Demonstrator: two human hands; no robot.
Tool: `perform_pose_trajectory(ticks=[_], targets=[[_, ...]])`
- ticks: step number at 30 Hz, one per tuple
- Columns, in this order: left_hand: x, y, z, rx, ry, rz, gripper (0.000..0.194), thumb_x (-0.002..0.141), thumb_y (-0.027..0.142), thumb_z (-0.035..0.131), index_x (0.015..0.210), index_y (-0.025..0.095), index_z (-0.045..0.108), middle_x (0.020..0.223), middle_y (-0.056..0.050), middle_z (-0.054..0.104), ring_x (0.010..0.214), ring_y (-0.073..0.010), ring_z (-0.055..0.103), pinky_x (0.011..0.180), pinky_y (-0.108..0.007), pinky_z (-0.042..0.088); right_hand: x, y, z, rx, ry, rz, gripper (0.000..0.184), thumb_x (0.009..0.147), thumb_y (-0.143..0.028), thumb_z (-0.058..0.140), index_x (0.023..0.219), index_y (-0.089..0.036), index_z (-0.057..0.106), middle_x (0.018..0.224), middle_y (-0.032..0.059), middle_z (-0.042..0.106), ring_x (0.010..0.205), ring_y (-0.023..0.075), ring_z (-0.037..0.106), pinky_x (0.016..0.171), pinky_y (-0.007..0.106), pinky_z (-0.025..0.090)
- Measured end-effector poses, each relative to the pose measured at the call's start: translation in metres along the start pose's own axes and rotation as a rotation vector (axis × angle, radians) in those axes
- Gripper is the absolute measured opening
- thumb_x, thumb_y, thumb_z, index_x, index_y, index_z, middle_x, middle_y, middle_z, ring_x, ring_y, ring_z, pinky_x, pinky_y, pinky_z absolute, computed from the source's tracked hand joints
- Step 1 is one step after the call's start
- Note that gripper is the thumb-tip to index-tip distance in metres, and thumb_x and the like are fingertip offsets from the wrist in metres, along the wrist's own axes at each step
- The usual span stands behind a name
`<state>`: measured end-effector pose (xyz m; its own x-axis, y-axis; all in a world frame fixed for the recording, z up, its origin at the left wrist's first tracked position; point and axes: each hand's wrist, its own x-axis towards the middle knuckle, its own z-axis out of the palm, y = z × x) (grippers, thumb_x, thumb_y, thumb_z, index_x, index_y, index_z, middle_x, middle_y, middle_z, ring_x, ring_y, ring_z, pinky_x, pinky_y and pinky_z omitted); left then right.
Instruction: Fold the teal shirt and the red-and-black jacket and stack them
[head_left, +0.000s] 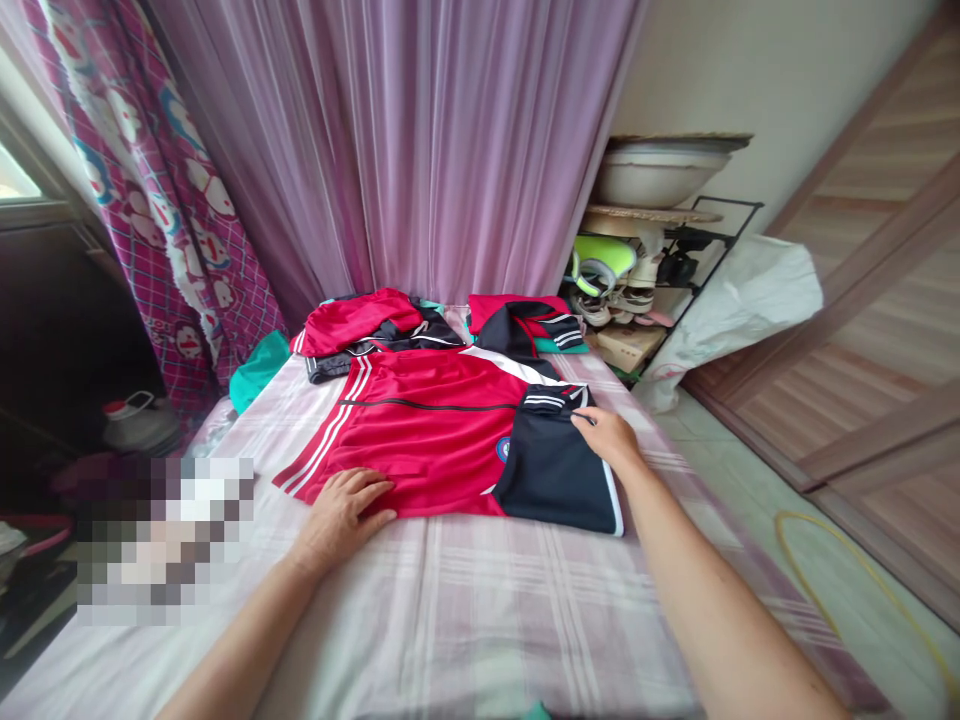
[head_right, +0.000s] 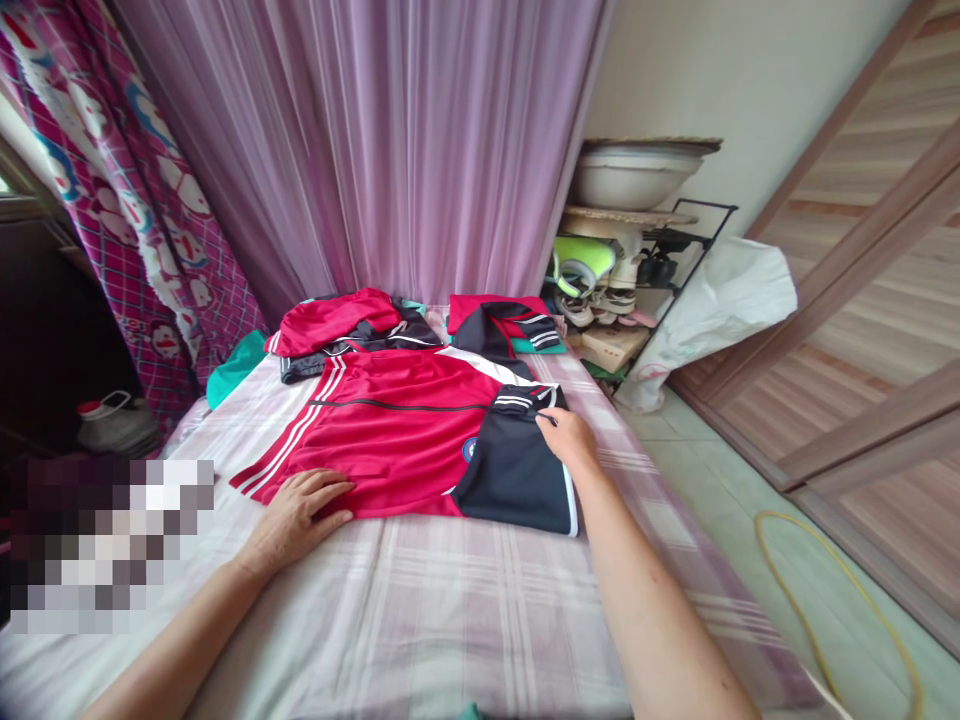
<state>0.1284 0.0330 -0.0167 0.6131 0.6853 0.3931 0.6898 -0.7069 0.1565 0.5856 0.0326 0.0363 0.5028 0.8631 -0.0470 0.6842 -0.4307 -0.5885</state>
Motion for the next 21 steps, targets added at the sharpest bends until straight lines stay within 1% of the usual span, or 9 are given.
perform_pose_trajectory(ticks=[2, 4, 6, 7, 8, 10, 13, 17, 21], targets=[[-0.001, -0.002, -0.001, 0.004, -0.012, 0.003, 0.043, 0.089, 0.058, 0.056, 0.114, 0.026, 0.072, 0.113, -0.009, 0.072, 0.104, -0.0259, 0.065, 0.09, -0.042, 0.051, -0.004, 0.001, -0.011, 0.266, -0.176, -0.064, 0.039, 0.077, -0.046, 0.065, 0.103, -0.019, 0.076, 0.106, 0.008, 0.076, 0.105, 0.0288, 0.066, 0.091, 0.039, 0.05], [-0.001, -0.002, -0.001, 0.008, -0.02, 0.005, 0.046, 0.088, 0.06, 0.056, 0.115, 0.026, 0.072, 0.114, -0.01, 0.072, 0.105, -0.0264, 0.065, 0.091, -0.043, 0.051, -0.008, 0.004, -0.023, 0.416, -0.474, -0.126, 0.043, 0.07, -0.052, 0.073, 0.094, -0.016, 0.077, 0.1, 0.0082, 0.077, 0.1, 0.0277, 0.067, 0.092, 0.039, 0.05], [-0.001, -0.002, -0.001, 0.014, -0.025, 0.011, 0.048, 0.087, 0.062, 0.057, 0.115, 0.026, 0.072, 0.114, -0.01, 0.071, 0.105, -0.0268, 0.065, 0.091, -0.043, 0.051, -0.012, 0.007, -0.033, 0.396, -0.722, -0.143, 0.047, 0.063, -0.057, 0.078, 0.084, -0.015, 0.078, 0.095, 0.0089, 0.077, 0.094, 0.0276, 0.068, 0.093, 0.041, 0.05], [-0.001, -0.002, -0.001, 0.018, -0.028, 0.015, 0.049, 0.087, 0.062, 0.057, 0.115, 0.025, 0.072, 0.114, -0.011, 0.071, 0.105, -0.027, 0.065, 0.091, -0.044, 0.051, -0.014, 0.008, -0.036, 0.366, -0.773, -0.132, 0.048, 0.062, -0.059, 0.079, 0.08, -0.015, 0.078, 0.092, 0.0091, 0.077, 0.092, 0.0275, 0.068, 0.093, 0.042, 0.05], [-0.001, -0.002, -0.001, 0.022, -0.031, 0.017, 0.049, 0.087, 0.062, 0.057, 0.115, 0.025, 0.073, 0.114, -0.011, 0.071, 0.104, -0.027, 0.065, 0.091, -0.044, 0.052, -0.015, 0.009, -0.039, 0.354, -0.778, -0.117, 0.049, 0.062, -0.061, 0.079, 0.079, -0.015, 0.078, 0.09, 0.009, 0.077, 0.091, 0.0272, 0.069, 0.093, 0.042, 0.05], [-0.001, -0.002, -0.002, 0.027, -0.045, 0.014, 0.047, 0.088, 0.06, 0.056, 0.115, 0.025, 0.073, 0.113, -0.011, 0.071, 0.102, -0.0265, 0.065, 0.088, -0.042, 0.053, -0.019, 0.011, -0.042, 0.421, -0.703, -0.086, 0.05, 0.062, -0.062, 0.079, 0.081, -0.016, 0.077, 0.091, 0.008, 0.078, 0.09, 0.026, 0.069, 0.093, 0.041, 0.05], [-0.003, -0.004, -0.006, 0.031, -0.084, 0.007, 0.046, 0.091, 0.056, 0.053, 0.122, 0.027, 0.07, 0.112, -0.01, 0.07, 0.099, -0.0251, 0.066, 0.087, -0.04, 0.054, -0.029, 0.015, -0.049, 0.661, -0.591, -0.057, 0.048, 0.061, -0.06, 0.081, 0.085, -0.019, 0.075, 0.089, 0.0055, 0.077, 0.082, 0.0216, 0.07, 0.084, 0.035, 0.054], [-0.009, -0.013, -0.015, 0.07, -0.121, 0.015, 0.054, 0.093, 0.054, 0.05, 0.136, 0.024, 0.059, 0.115, -0.011, 0.071, 0.104, -0.0259, 0.066, 0.091, -0.04, 0.053, -0.043, 0.02, -0.066, 0.837, -0.608, -0.077, 0.045, 0.052, -0.049, 0.089, 0.083, -0.021, 0.071, 0.078, 0.0015, 0.075, 0.065, 0.0164, 0.068, 0.067, 0.028, 0.055], [-0.02, -0.032, -0.025, 0.112, -0.137, 0.01, 0.046, 0.096, 0.05, 0.044, 0.126, 0.022, 0.066, 0.114, -0.013, 0.073, 0.105, -0.0259, 0.067, 0.091, -0.039, 0.053, -0.04, 0.017, -0.074, 0.848, -0.585, -0.144, 0.041, 0.053, -0.042, 0.089, 0.083, -0.022, 0.069, 0.081, 0.0019, 0.076, 0.069, 0.0183, 0.07, 0.073, 0.032, 0.058]])
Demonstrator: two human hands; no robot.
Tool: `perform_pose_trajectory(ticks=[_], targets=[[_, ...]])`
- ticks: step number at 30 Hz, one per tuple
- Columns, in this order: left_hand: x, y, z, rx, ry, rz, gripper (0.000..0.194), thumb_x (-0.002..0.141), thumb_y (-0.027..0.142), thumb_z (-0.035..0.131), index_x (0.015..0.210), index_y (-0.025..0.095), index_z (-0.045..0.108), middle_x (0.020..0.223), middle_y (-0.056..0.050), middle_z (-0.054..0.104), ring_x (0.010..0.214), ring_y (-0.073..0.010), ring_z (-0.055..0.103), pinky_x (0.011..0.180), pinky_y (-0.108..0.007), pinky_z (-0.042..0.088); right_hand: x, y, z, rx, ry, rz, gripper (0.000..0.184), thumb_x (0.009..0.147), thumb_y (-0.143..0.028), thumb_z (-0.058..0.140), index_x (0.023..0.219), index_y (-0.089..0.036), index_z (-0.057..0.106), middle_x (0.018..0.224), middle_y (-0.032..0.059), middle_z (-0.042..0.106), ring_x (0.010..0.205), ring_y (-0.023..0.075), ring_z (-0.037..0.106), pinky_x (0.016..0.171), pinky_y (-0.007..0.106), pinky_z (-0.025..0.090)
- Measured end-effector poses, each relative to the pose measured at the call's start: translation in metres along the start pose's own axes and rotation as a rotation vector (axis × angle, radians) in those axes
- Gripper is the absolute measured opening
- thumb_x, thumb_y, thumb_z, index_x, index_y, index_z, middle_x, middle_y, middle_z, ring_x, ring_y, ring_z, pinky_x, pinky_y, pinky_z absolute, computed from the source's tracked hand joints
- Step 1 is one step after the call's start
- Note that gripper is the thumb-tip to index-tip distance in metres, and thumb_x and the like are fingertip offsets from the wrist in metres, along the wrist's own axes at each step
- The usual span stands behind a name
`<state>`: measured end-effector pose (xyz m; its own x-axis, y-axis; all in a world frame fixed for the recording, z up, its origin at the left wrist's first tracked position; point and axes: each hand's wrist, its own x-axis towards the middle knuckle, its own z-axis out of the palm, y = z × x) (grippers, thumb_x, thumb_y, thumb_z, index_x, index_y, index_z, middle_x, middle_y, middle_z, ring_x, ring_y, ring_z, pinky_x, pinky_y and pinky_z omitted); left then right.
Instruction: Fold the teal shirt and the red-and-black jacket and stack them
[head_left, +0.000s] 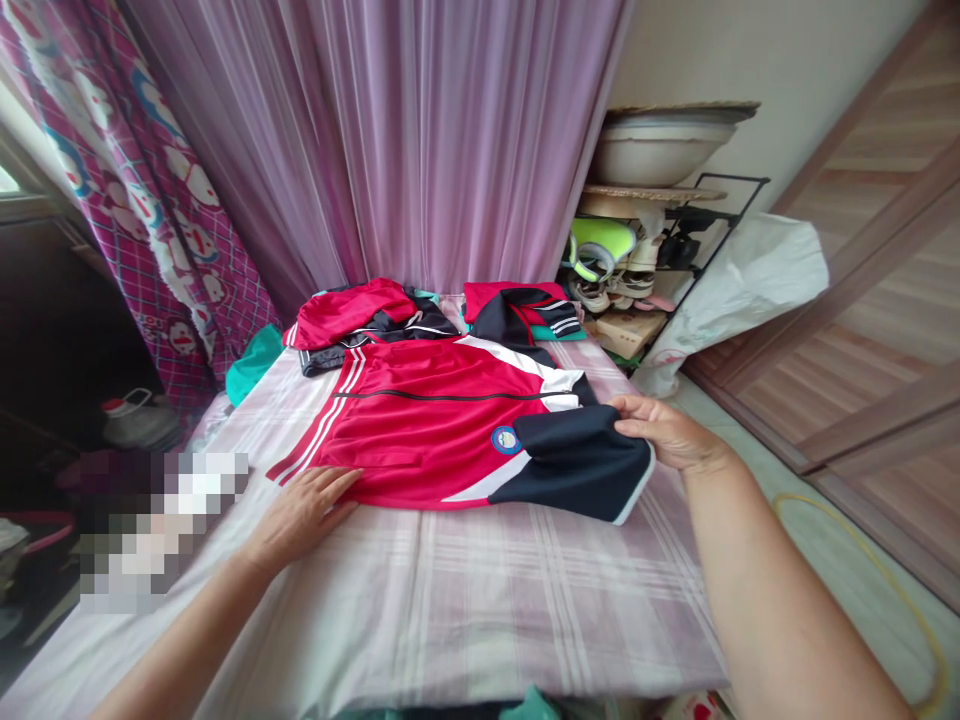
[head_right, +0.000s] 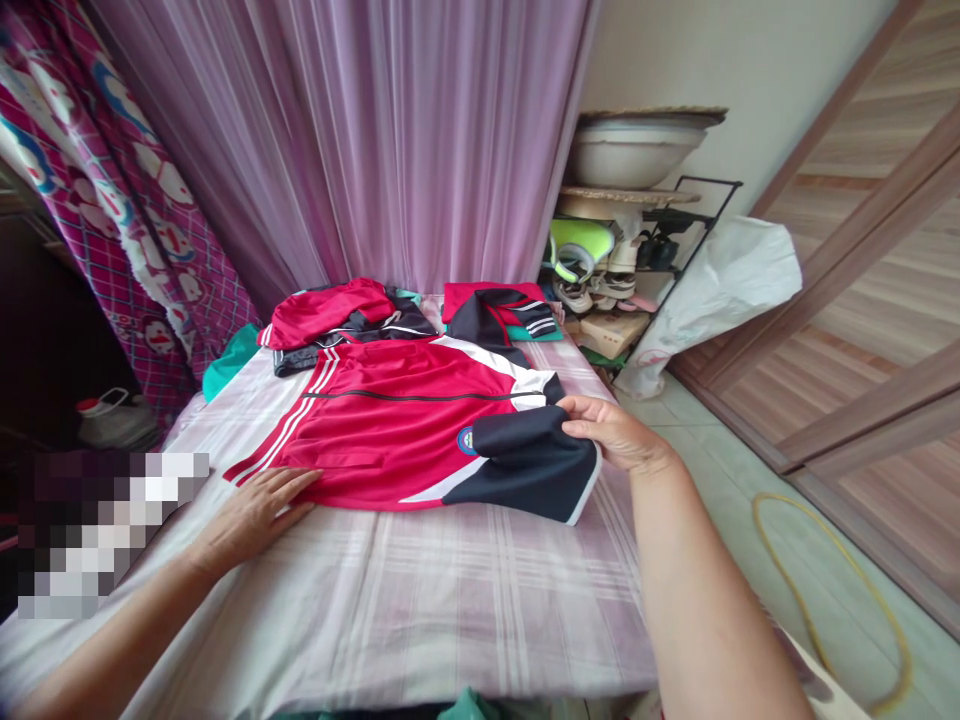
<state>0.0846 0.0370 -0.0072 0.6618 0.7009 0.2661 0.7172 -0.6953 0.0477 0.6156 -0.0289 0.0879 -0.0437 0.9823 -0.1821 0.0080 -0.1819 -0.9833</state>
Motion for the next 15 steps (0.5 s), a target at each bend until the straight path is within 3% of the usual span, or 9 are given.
perform_pose_trajectory(ticks=[5, 9, 12, 15], targets=[[0.005, -0.025, -0.018, 0.045, -0.043, -0.026, 0.039, 0.096, 0.03, 0.037, 0.111, 0.022, 0.071, 0.1, -0.012, 0.076, 0.093, -0.0245, 0.07, 0.088, -0.04, 0.053, 0.035, -0.02, -0.002, -0.012, 0.144, -0.244, 0.036, 0.061, -0.039, 0.085, 0.088, -0.024, 0.066, 0.083, -0.0009, 0.075, 0.077, 0.0183, 0.072, 0.081, 0.035, 0.058], [0.056, -0.032, -0.041, 0.143, -0.019, -0.129, 0.038, 0.096, 0.031, 0.036, 0.11, 0.021, 0.07, 0.095, -0.012, 0.076, 0.09, -0.0259, 0.07, 0.089, -0.041, 0.05, 0.088, -0.053, -0.009, -0.102, 0.318, -0.464, 0.032, 0.068, -0.034, 0.078, 0.096, -0.025, 0.064, 0.093, 0.0002, 0.075, 0.092, 0.02, 0.071, 0.091, 0.037, 0.056], [0.096, -0.031, -0.047, 0.23, 0.007, -0.269, 0.038, 0.095, 0.037, 0.039, 0.111, 0.02, 0.07, 0.104, -0.014, 0.075, 0.1, -0.0298, 0.068, 0.096, -0.048, 0.045, 0.119, -0.062, -0.015, -0.364, 0.551, -0.393, 0.037, 0.074, -0.029, 0.07, 0.109, -0.021, 0.064, 0.108, 0.0075, 0.074, 0.109, 0.0238, 0.067, 0.099, 0.04, 0.051], [0.102, -0.034, -0.04, 0.237, 0.059, -0.364, 0.038, 0.092, 0.04, 0.046, 0.118, 0.022, 0.067, 0.124, -0.014, 0.069, 0.117, -0.0327, 0.061, 0.109, -0.055, 0.033, 0.116, -0.037, -0.022, -0.688, 0.68, -0.172, 0.042, 0.077, -0.034, 0.068, 0.116, -0.018, 0.065, 0.112, 0.0125, 0.074, 0.111, 0.0268, 0.066, 0.096, 0.039, 0.051]])
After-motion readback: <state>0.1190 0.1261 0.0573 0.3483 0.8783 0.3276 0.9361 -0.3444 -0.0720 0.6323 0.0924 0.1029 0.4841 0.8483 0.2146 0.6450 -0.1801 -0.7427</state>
